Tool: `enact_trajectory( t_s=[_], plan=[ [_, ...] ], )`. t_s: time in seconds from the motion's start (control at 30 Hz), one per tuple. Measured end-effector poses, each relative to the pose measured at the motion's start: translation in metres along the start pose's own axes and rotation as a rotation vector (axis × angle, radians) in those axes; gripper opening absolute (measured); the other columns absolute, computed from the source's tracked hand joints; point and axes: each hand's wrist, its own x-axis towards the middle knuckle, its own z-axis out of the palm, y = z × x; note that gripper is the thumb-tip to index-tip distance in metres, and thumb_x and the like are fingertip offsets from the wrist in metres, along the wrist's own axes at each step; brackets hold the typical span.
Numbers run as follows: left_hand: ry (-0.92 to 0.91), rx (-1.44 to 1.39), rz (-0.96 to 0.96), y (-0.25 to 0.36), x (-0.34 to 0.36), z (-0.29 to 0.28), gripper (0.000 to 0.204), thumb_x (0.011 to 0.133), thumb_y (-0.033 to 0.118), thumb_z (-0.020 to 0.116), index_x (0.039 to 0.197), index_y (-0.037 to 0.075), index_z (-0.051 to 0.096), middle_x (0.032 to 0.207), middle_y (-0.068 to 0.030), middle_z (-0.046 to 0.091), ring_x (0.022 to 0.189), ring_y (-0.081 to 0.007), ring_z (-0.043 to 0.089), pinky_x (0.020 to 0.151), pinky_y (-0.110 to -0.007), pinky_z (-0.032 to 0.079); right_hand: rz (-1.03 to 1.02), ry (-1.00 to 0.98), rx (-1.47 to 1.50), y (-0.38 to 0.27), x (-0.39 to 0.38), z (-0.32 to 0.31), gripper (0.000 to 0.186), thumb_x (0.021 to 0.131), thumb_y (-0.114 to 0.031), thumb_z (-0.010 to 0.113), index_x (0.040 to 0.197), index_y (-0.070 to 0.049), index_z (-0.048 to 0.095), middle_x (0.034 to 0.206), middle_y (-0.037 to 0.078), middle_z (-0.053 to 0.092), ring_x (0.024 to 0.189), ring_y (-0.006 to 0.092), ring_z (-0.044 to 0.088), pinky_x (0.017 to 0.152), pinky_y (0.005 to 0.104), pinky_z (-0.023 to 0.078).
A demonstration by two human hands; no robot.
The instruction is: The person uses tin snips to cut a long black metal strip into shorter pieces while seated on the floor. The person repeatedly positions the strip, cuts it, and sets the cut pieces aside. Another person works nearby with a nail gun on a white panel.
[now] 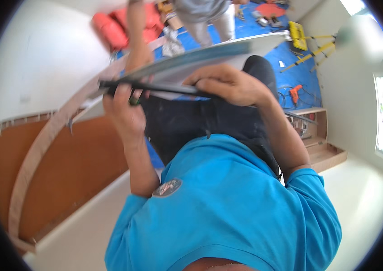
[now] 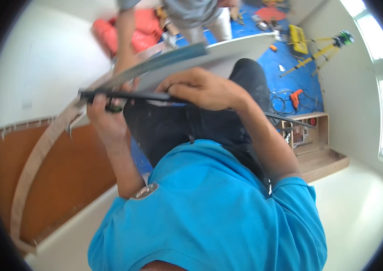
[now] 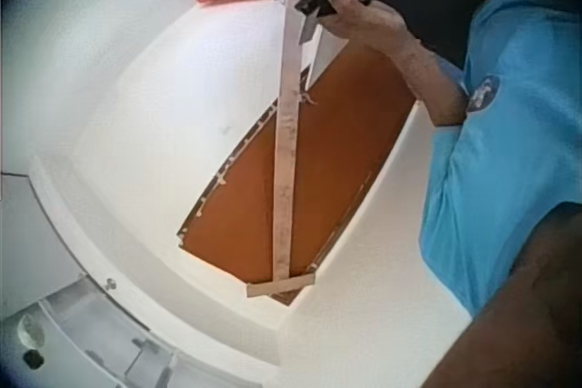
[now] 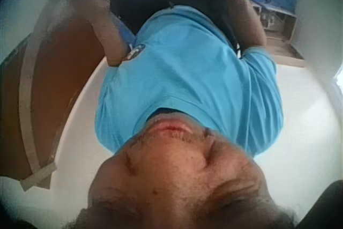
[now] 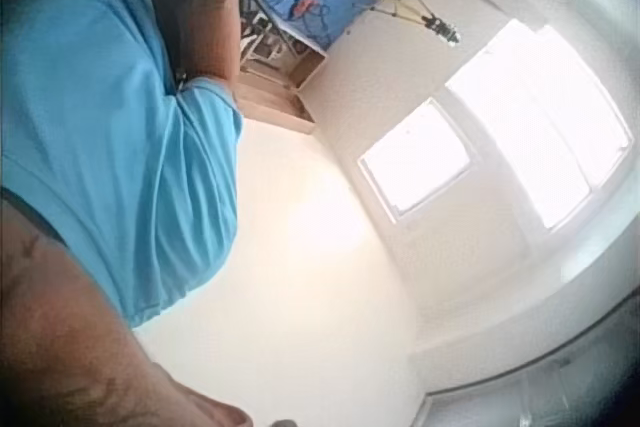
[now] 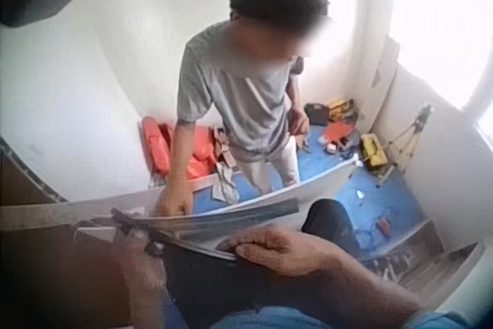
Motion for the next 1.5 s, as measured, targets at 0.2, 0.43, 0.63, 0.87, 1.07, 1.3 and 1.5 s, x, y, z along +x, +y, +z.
enact_trajectory(
  t_s=[0.2, 0.43, 0.63, 0.87, 1.07, 1.3, 1.5],
  plan=[
    [0.147, -0.062, 0.046, -0.002, -0.004, 0.014, 0.02, 0.105, 0.016, 0.077, 0.12, 0.005, 0.071, 0.101, -0.0019, 0.068, 0.088, -0.0113, 0.062, 0.075, -0.028, 0.051, -0.007, 0.09, 0.196, -0.016, 0.009, 0.02, 0.036, 0.11, -0.011, 0.074, 0.138, 0.01, 0.075, 0.118, 0.01, 0.081, 0.094, 0.0146, 0.075, 0.087, 0.032, 0.06],
    [0.17, 0.123, -0.045, -0.019, -0.02, 0.015, 0.023, 0.104, 0.025, 0.085, 0.11, 0.005, 0.075, 0.093, 0.0038, 0.07, 0.081, -0.0047, 0.059, 0.071, -0.026, 0.046, -0.061, 0.439, -0.297, -0.036, 0.031, 0.064, 0.029, 0.106, -0.023, 0.082, 0.121, 0.002, 0.083, 0.1, 0.021, 0.08, 0.079, 0.0292, 0.075, 0.071, 0.0402, 0.058],
    [0.09, 0.022, -0.02, -0.017, -0.026, 0.021, 0.029, 0.106, 0.022, 0.085, 0.125, 0.002, 0.076, 0.109, 0.0002, 0.078, 0.095, -0.0064, 0.066, 0.086, -0.028, 0.054, -0.2, 0.585, -0.482, -0.035, 0.035, 0.08, 0.02, 0.104, -0.016, 0.084, 0.115, 0.001, 0.084, 0.093, 0.02, 0.08, 0.077, 0.0338, 0.075, 0.069, 0.0418, 0.057],
    [0.104, 0.091, -0.052, -0.01, -0.025, 0.024, 0.033, 0.107, 0.023, 0.083, 0.129, 0.0, 0.074, 0.112, -0.0022, 0.079, 0.098, -0.0082, 0.067, 0.088, -0.031, 0.056, -0.224, 0.666, -0.508, -0.033, 0.041, 0.092, 0.019, 0.104, -0.014, 0.084, 0.118, 0.0, 0.085, 0.092, 0.018, 0.079, 0.074, 0.0293, 0.073, 0.069, 0.0388, 0.055],
    [0.095, 0.084, -0.009, -0.007, -0.02, 0.026, 0.034, 0.107, 0.022, 0.082, 0.132, 0.001, 0.074, 0.114, -0.0019, 0.079, 0.099, -0.0073, 0.066, 0.087, -0.03, 0.056, -0.246, 0.635, -0.47, -0.033, 0.04, 0.088, 0.024, 0.105, -0.01, 0.082, 0.127, -0.002, 0.083, 0.099, 0.019, 0.08, 0.08, 0.0306, 0.074, 0.075, 0.0394, 0.057],
    [0.079, 0.076, -0.012, 0.003, -0.014, 0.033, 0.031, 0.107, 0.021, 0.082, 0.129, 0.001, 0.074, 0.108, -0.0003, 0.077, 0.094, -0.0065, 0.064, 0.082, -0.029, 0.054, -0.247, 0.647, -0.498, -0.039, 0.041, 0.085, 0.028, 0.106, -0.008, 0.08, 0.134, -0.004, 0.082, 0.105, 0.021, 0.081, 0.083, 0.0318, 0.075, 0.079, 0.0394, 0.059],
    [0.06, 0.152, -0.005, 0.008, -0.008, 0.041, 0.029, 0.105, 0.022, 0.082, 0.122, -0.001, 0.076, 0.1, -0.0024, 0.076, 0.088, -0.0086, 0.062, 0.079, -0.031, 0.054, -0.254, 0.685, -0.533, -0.031, 0.039, 0.078, 0.026, 0.111, -0.013, 0.077, 0.134, -0.001, 0.082, 0.088, 0.01, 0.074, 0.073, 0.0148, 0.064, 0.068, 0.033, 0.052]
  ],
)
